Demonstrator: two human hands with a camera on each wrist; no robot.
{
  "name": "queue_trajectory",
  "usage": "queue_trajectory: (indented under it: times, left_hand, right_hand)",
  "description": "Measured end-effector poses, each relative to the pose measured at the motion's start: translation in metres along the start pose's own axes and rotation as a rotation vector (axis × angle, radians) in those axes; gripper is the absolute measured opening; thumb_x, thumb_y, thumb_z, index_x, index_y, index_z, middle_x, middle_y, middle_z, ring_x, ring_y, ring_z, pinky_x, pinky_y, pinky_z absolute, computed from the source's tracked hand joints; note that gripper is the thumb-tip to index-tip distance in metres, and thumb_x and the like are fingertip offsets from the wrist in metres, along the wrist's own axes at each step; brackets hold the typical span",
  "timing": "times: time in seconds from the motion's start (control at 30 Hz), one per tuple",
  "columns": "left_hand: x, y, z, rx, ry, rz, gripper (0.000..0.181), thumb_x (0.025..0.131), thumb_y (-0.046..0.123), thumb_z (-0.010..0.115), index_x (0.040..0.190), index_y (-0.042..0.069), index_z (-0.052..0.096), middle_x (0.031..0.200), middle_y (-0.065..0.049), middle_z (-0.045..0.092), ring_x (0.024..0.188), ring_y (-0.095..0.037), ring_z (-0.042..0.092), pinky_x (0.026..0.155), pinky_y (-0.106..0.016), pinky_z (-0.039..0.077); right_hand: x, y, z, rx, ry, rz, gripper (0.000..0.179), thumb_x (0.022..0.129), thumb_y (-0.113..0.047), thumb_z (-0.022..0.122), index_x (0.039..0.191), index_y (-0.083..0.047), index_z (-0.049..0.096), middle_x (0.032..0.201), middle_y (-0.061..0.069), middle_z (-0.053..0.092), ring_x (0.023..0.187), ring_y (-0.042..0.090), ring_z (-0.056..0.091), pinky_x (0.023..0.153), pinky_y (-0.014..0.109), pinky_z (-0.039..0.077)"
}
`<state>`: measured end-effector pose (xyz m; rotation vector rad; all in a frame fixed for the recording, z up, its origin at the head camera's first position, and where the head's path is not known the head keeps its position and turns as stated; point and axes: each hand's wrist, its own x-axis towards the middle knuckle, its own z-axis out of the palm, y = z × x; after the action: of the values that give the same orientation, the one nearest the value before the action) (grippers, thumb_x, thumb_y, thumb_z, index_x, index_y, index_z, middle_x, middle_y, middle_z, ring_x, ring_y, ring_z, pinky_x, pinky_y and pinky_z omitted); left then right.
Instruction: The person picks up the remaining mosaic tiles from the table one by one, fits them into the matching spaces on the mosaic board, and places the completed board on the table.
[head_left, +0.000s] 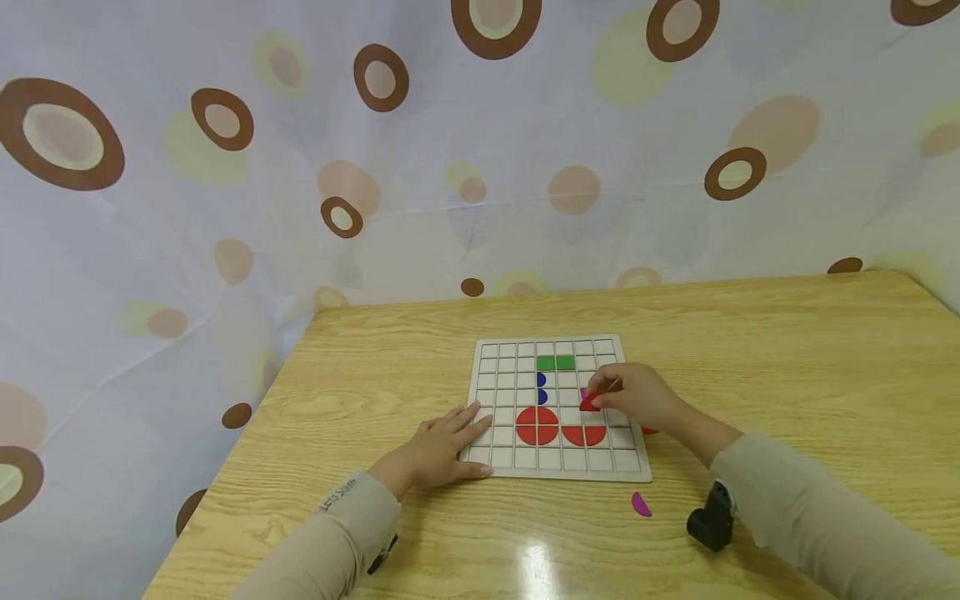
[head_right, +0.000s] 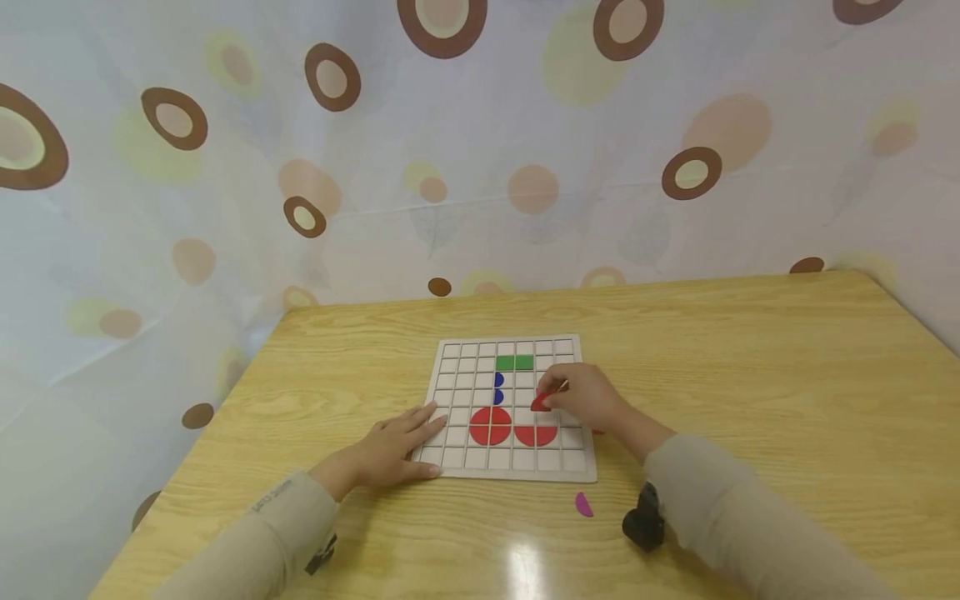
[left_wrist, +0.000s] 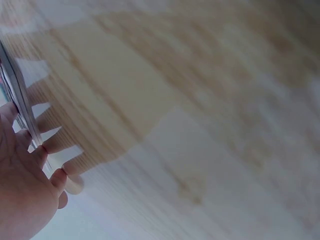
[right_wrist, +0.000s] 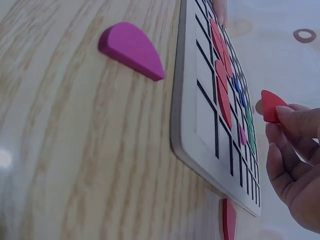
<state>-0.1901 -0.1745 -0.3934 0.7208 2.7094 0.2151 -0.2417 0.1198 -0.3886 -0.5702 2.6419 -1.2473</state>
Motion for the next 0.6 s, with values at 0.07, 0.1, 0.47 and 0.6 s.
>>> queue_trajectory:
  times: [0.07, 0.1, 0.47, 0.6]
  left_hand:
    - [0.0, 0.0, 0.0, -0.004, -0.001, 0.0, 0.072, 0.081, 0.056, 0.043, 0.139, 0.021, 0.02, 0.144, -0.003, 0.01, 0.129, -0.023, 0.009, 0.096, -0.047, 0.017]
    - [0.001, 0.0, 0.0, -0.001, -0.002, 0.0, 0.072, 0.081, 0.056, 0.043, 0.139, 0.021, 0.019, 0.144, -0.003, 0.01, 0.129, -0.023, 0.009, 0.096, -0.047, 0.016]
    - [0.002, -0.002, 0.0, 0.017, -0.007, -0.003, 0.072, 0.081, 0.056, 0.043, 0.139, 0.022, 0.019, 0.144, -0.002, 0.009, 0.129, -0.022, 0.009, 0.097, -0.046, 0.017]
    - [0.002, -0.002, 0.001, 0.015, -0.004, 0.0, 0.072, 0.081, 0.057, 0.042, 0.139, 0.022, 0.019, 0.144, -0.003, 0.009, 0.129, -0.022, 0.008, 0.097, -0.046, 0.017]
  right_hand:
    - [0.001, -0.001, 0.001, -0.002, -0.008, -0.003, 0.004, 0.078, -0.005, 0.062, 0.082, -0.007, 0.062, 0.079, 0.0, 0.059, 0.074, 0.018, 0.051, 0.063, 0.029, 0.042]
    - [0.002, -0.001, 0.002, -0.006, -0.01, -0.003, 0.005, 0.078, -0.004, 0.062, 0.082, -0.007, 0.062, 0.078, 0.0, 0.059, 0.074, 0.018, 0.051, 0.063, 0.029, 0.042]
    - [0.011, -0.002, 0.011, -0.03, -0.043, -0.024, 0.006, 0.076, -0.002, 0.063, 0.078, -0.007, 0.062, 0.076, -0.001, 0.057, 0.068, 0.015, 0.05, 0.06, 0.028, 0.042]
    - [0.013, -0.004, 0.014, -0.039, -0.06, -0.035, 0.005, 0.076, -0.002, 0.062, 0.078, -0.006, 0.061, 0.077, -0.001, 0.057, 0.069, 0.016, 0.05, 0.062, 0.028, 0.042]
